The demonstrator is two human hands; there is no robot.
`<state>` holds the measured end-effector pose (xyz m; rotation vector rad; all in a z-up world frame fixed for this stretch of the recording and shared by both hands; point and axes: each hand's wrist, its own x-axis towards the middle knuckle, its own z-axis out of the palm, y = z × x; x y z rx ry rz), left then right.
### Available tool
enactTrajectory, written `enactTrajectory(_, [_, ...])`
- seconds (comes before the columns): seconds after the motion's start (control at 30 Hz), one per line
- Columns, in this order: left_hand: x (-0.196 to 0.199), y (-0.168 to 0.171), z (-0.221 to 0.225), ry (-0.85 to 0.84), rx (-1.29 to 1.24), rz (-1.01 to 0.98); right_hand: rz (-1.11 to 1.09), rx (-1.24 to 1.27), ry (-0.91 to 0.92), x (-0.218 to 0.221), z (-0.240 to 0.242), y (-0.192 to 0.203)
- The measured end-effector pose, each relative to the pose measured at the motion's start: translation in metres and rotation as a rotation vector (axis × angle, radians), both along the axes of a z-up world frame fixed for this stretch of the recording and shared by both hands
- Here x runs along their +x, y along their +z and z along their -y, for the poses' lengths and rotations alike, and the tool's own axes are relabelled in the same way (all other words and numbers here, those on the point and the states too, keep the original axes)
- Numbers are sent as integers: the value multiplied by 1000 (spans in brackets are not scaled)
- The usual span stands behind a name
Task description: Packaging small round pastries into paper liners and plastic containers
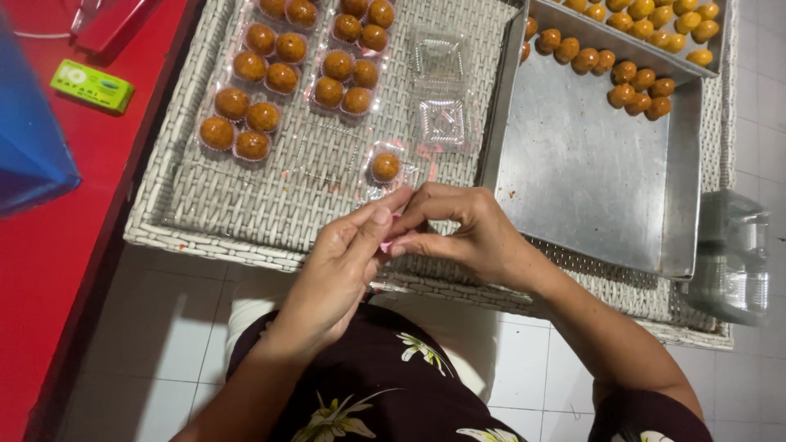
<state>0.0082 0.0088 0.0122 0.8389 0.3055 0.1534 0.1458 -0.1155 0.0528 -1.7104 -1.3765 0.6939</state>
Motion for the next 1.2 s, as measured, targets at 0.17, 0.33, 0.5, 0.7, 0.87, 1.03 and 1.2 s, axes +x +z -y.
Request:
enactTrajectory(0.17, [8, -3, -3, -26, 12, -108, 6, 19, -10, 6, 0, -5])
enactTrajectory(0.33, [10, 3, -6, -80, 87, -145, -31, -6, -41, 4, 1, 1])
enactTrajectory(0.5, [7, 6, -8, -109, 34, -74, 363, 165, 13, 2, 5, -14])
enactTrajectory(0.7, [6, 6, -3, -60, 204, -39, 709, 325, -4, 1, 4, -22])
enactTrajectory(0.87, [5, -1, -5, -78, 109, -33, 452, 249, -32, 4, 11, -7])
enactTrajectory(1.03, [14, 16, -1, -19, -3, -312, 621, 296, -76, 10, 20, 5])
enactTrajectory(1.2, [18, 4, 8, 10, -183, -274, 1145, 348, -6, 6, 23, 12])
